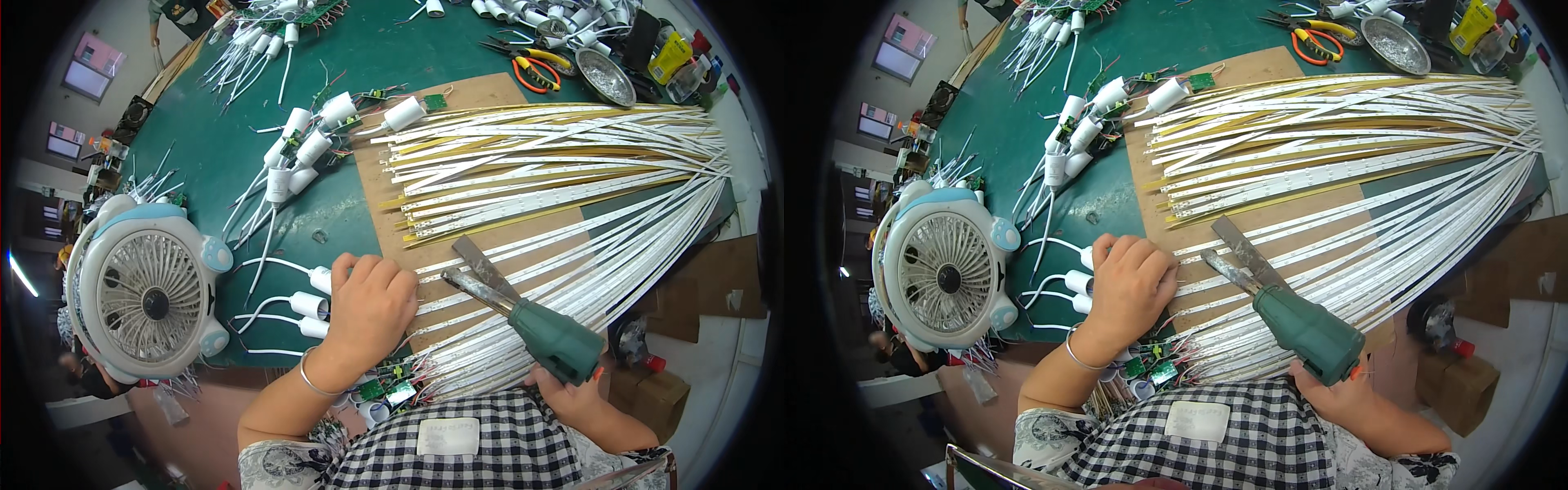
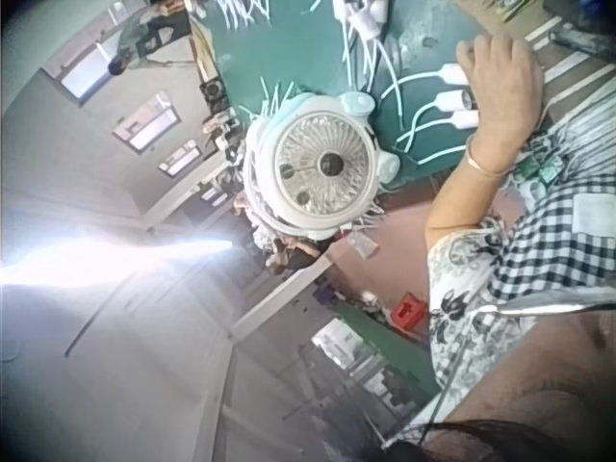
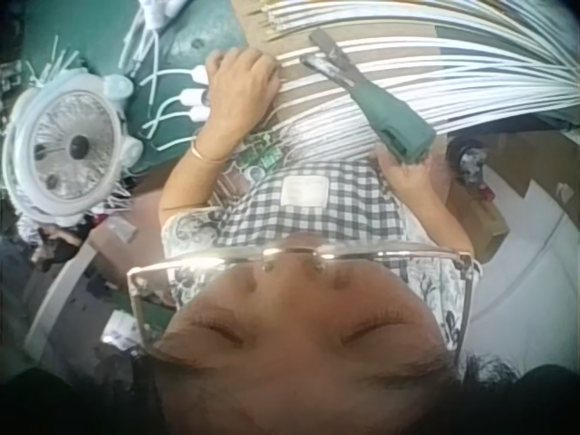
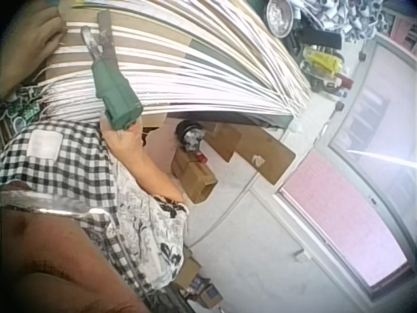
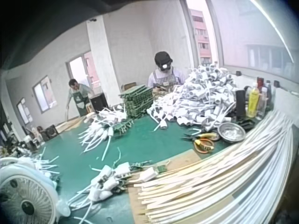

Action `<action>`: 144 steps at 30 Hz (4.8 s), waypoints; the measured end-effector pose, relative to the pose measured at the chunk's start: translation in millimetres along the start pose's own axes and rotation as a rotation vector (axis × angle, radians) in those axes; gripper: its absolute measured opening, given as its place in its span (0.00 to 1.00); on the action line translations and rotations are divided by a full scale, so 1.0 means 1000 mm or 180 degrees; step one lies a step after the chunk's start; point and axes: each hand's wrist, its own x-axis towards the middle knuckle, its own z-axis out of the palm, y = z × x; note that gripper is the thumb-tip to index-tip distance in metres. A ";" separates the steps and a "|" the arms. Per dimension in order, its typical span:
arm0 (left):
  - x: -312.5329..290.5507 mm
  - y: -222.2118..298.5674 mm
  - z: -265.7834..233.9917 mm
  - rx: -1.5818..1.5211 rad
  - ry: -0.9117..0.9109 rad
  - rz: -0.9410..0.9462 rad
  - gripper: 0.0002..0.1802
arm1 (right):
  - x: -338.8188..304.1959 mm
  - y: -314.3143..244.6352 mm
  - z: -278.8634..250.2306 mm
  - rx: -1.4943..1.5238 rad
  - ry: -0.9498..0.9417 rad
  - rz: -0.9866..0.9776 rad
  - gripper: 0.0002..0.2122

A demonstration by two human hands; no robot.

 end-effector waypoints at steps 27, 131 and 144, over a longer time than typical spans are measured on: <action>0.011 -0.013 -0.006 -0.0691 -0.0210 -0.0204 0.05 | 0.006 -0.006 0.001 0.0106 0.0071 -0.0068 0.15; 0.036 -0.096 0.004 0.0773 0.0268 -0.0389 0.02 | 0.017 -0.004 0.006 0.1145 0.0064 -0.0591 0.24; 0.008 -0.021 -0.007 -0.0605 -0.0221 -0.0107 0.05 | 0.020 -0.014 0.002 0.1376 0.0163 0.0030 0.25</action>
